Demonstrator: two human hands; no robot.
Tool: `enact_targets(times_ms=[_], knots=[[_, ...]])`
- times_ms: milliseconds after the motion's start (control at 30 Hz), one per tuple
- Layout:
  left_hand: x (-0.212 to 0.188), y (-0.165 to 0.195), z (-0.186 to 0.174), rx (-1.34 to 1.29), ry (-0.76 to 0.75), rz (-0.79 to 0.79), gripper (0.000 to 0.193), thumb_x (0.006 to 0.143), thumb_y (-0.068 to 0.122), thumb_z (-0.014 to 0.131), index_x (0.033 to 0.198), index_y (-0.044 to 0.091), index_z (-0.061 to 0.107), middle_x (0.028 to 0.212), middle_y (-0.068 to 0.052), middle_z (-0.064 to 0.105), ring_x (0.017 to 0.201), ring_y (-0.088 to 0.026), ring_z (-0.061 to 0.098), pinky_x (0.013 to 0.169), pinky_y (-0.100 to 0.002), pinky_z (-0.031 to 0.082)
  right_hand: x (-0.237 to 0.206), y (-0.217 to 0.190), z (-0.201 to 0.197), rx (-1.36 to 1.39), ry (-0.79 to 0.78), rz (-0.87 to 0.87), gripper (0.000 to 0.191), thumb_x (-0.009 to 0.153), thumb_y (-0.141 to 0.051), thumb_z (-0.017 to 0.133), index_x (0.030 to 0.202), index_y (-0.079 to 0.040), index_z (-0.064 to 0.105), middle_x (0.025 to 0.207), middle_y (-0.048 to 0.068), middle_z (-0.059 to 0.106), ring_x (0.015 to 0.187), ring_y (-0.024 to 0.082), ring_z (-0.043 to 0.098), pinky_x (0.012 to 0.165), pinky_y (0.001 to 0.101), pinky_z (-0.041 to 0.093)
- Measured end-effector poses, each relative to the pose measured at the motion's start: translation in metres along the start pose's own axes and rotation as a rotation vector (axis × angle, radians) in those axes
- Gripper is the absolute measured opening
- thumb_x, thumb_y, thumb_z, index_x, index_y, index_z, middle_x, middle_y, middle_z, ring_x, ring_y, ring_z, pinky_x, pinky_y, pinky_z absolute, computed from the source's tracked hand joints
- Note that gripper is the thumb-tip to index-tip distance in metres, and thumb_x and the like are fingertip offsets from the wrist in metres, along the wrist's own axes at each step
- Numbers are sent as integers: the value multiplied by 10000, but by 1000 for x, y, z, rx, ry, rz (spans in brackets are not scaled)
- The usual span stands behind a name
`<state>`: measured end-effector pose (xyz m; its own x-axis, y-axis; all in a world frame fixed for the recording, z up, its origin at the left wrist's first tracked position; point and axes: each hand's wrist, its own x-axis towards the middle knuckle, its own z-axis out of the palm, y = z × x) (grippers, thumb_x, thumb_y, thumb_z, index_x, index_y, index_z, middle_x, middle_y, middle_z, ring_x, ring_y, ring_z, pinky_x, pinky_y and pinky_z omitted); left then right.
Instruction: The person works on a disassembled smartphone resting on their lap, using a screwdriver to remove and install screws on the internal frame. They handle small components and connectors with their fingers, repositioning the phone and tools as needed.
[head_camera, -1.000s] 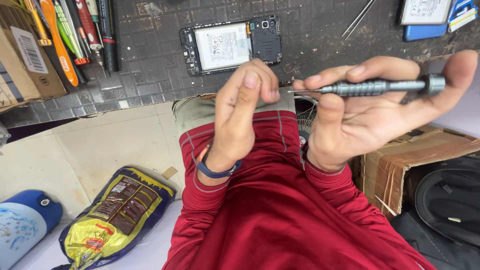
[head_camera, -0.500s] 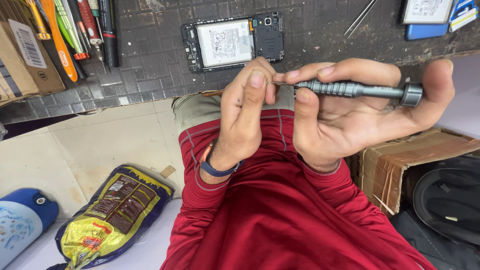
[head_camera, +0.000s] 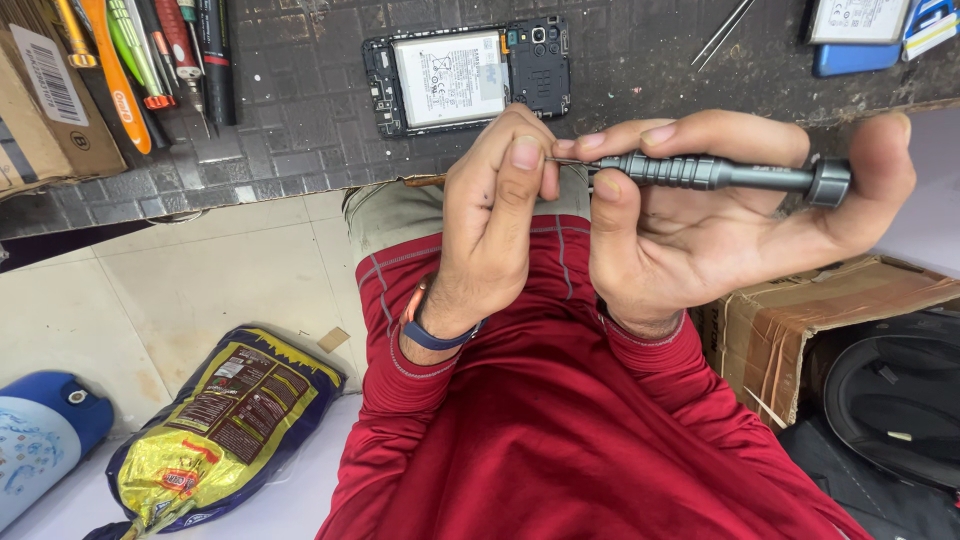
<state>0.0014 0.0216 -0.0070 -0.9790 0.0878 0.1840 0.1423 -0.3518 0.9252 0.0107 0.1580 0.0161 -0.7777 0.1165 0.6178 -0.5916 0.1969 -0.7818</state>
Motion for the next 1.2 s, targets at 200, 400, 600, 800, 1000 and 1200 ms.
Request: enact_targets(times_ms=[200, 400, 600, 800, 1000, 1200], knots=[[1, 5, -1, 112, 10, -6, 453, 1203, 324, 406, 931, -4, 562, 863, -47, 528, 768, -98, 486, 710, -245, 422, 9, 12, 4, -46, 8, -234, 1031, 911, 131, 760, 1530, -260, 35, 1153, 185, 617, 792, 312, 794, 735, 429, 662], [3, 11, 1, 96, -8, 12, 475, 1209, 335, 382, 976, -18, 597, 890, -63, 566, 807, -117, 535, 759, -254, 454, 9, 12, 3, -5, 12, -198, 1052, 933, 128, 764, 1542, -290, 14, 1158, 176, 625, 789, 300, 793, 756, 422, 665], [9, 16, -1, 48, -41, 149, 675, 1167, 539, 200, 1017, 12, 593, 989, -77, 609, 912, -157, 591, 871, -284, 459, 3, 2, -6, 85, 34, 114, 1070, 1042, 148, 729, 1614, -337, -34, 1106, 144, 592, 814, 247, 712, 809, 407, 614], [5, 6, -10, 163, 122, 67, 641, 1104, 569, 276, 1110, 23, 612, 1030, -80, 625, 882, -169, 628, 838, -291, 495, 27, 51, -16, 92, -59, 57, 920, 1155, 206, 627, 1568, -350, 21, 1180, 149, 579, 918, 283, 637, 830, 411, 615], [14, -32, -23, 882, 260, 312, 60, 1030, 125, 669, 1061, 80, 643, 1037, -50, 642, 943, -253, 578, 882, -363, 436, 47, 111, -8, -52, -395, 12, 555, 1167, 189, 551, 1379, -114, 138, 1162, 187, 639, 1006, 276, 722, 919, 330, 633], [18, -53, -27, 1078, 266, 383, 101, 947, 139, 724, 1016, 111, 656, 999, -32, 647, 944, -251, 579, 853, -398, 404, 41, 134, -2, -92, -438, 5, 434, 1149, 162, 571, 1295, -7, 198, 1173, 202, 643, 1100, 271, 737, 953, 321, 632]])
